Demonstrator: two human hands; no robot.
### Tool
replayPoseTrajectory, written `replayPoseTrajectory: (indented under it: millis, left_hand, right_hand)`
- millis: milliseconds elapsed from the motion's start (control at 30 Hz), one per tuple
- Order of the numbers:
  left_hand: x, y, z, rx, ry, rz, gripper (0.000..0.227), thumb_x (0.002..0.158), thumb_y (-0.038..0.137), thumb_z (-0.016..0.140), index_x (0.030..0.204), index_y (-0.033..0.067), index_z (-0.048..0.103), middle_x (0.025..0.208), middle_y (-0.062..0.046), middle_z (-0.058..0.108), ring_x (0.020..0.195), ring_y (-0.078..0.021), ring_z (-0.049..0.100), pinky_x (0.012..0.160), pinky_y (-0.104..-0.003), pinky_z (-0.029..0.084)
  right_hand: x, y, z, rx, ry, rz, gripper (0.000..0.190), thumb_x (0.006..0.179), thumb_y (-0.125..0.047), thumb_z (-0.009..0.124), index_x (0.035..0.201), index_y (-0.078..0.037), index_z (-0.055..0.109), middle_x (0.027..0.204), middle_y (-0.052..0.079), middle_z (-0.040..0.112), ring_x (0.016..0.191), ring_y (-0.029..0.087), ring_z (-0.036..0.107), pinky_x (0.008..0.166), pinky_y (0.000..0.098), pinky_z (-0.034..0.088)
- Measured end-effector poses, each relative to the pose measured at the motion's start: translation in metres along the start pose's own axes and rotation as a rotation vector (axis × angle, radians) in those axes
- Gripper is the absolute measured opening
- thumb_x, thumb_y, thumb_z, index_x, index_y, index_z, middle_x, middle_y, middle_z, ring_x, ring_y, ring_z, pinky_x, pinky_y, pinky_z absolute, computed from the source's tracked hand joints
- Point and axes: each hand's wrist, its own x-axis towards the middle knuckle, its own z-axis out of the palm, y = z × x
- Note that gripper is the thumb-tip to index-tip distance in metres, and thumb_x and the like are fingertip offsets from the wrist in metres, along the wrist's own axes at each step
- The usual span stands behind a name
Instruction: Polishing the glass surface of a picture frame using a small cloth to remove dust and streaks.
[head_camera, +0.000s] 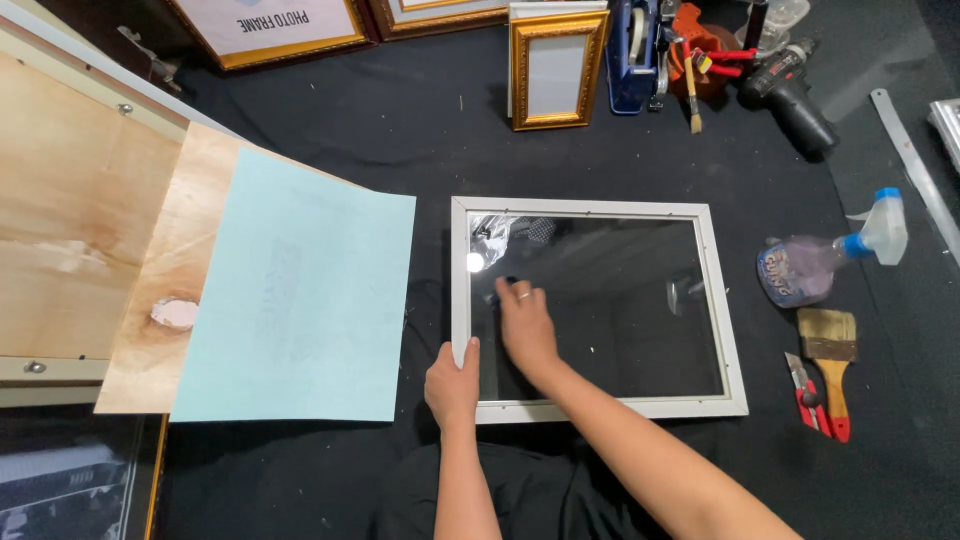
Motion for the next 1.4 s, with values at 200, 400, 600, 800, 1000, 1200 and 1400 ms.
replayPoseTrajectory:
  millis: [200, 400, 600, 800, 1000, 1200, 1400]
  left_hand:
    - [-0.012, 0.011, -0.01, -0.029, -0.023, 0.007, 0.071, 0.098, 0.062, 0.055, 0.145, 0.0083, 0.058, 0.137, -0.019, 0.066, 0.129, -0.0352, 0.061, 0.104, -0.05, 0.051]
    - [-0.015, 0.012, -0.01, -0.05, -0.011, 0.041, 0.068, 0.101, 0.057, 0.055, 0.144, 0.0047, 0.059, 0.137, -0.022, 0.065, 0.129, -0.0385, 0.061, 0.104, -0.052, 0.051]
    - [-0.015, 0.011, -0.007, -0.034, -0.023, 0.033, 0.07, 0.099, 0.06, 0.055, 0.146, 0.0071, 0.057, 0.139, -0.02, 0.064, 0.131, -0.038, 0.059, 0.106, -0.052, 0.05]
    - [-0.014, 0.008, -0.007, -0.044, -0.018, 0.023, 0.069, 0.101, 0.062, 0.05, 0.147, 0.01, 0.057, 0.141, -0.018, 0.063, 0.132, -0.0365, 0.059, 0.108, -0.051, 0.049]
    - [-0.029, 0.018, -0.025, -0.086, -0.062, 0.011, 0.073, 0.102, 0.063, 0.043, 0.147, 0.0064, 0.056, 0.141, -0.02, 0.063, 0.132, -0.0373, 0.058, 0.108, -0.05, 0.049]
    - [-0.004, 0.002, 0.002, -0.05, 0.022, 0.066, 0.052, 0.093, 0.062, 0.064, 0.108, 0.0127, 0.071, 0.104, -0.015, 0.075, 0.104, -0.0347, 0.072, 0.085, -0.047, 0.057]
    - [0.009, -0.009, 0.012, -0.01, 0.07, 0.111, 0.047, 0.091, 0.06, 0.069, 0.098, 0.0133, 0.068, 0.091, -0.014, 0.074, 0.093, -0.034, 0.073, 0.077, -0.046, 0.057]
  right_hand:
    - [-0.017, 0.067, -0.022, -0.234, 0.002, -0.173, 0.044, 0.09, -0.009, 0.066, 0.129, -0.028, 0.067, 0.108, 0.0, 0.059, 0.094, 0.024, 0.061, 0.074, 0.0331, 0.054]
    - [-0.094, 0.249, -0.083, -0.438, 0.065, 0.364, 0.047, 0.092, -0.003, 0.067, 0.135, -0.023, 0.071, 0.117, 0.007, 0.064, 0.106, 0.032, 0.061, 0.076, 0.0381, 0.063]
    - [-0.114, 0.243, -0.053, -0.404, 0.144, 0.491, 0.043, 0.092, 0.001, 0.055, 0.133, -0.002, 0.068, 0.112, 0.015, 0.058, 0.094, 0.037, 0.063, 0.076, 0.0431, 0.059]
    - [-0.071, 0.066, -0.046, -0.098, -0.111, 0.345, 0.058, 0.084, 0.012, 0.054, 0.141, 0.005, 0.056, 0.118, 0.025, 0.057, 0.095, 0.04, 0.063, 0.079, 0.0437, 0.057]
    - [-0.083, -0.072, -0.082, 0.024, -0.274, -0.147, 0.056, 0.087, 0.013, 0.057, 0.141, -0.001, 0.055, 0.112, 0.016, 0.051, 0.093, 0.031, 0.059, 0.073, 0.0333, 0.057]
    - [-0.095, 0.072, -0.033, -0.116, -0.349, -0.065, 0.033, 0.092, -0.004, 0.062, 0.124, -0.013, 0.057, 0.114, 0.012, 0.056, 0.094, 0.035, 0.067, 0.08, 0.0418, 0.059]
    - [-0.141, 0.288, -0.085, -0.223, -0.369, 0.526, 0.038, 0.092, -0.002, 0.062, 0.127, -0.017, 0.062, 0.124, 0.018, 0.061, 0.101, 0.043, 0.074, 0.085, 0.0503, 0.062]
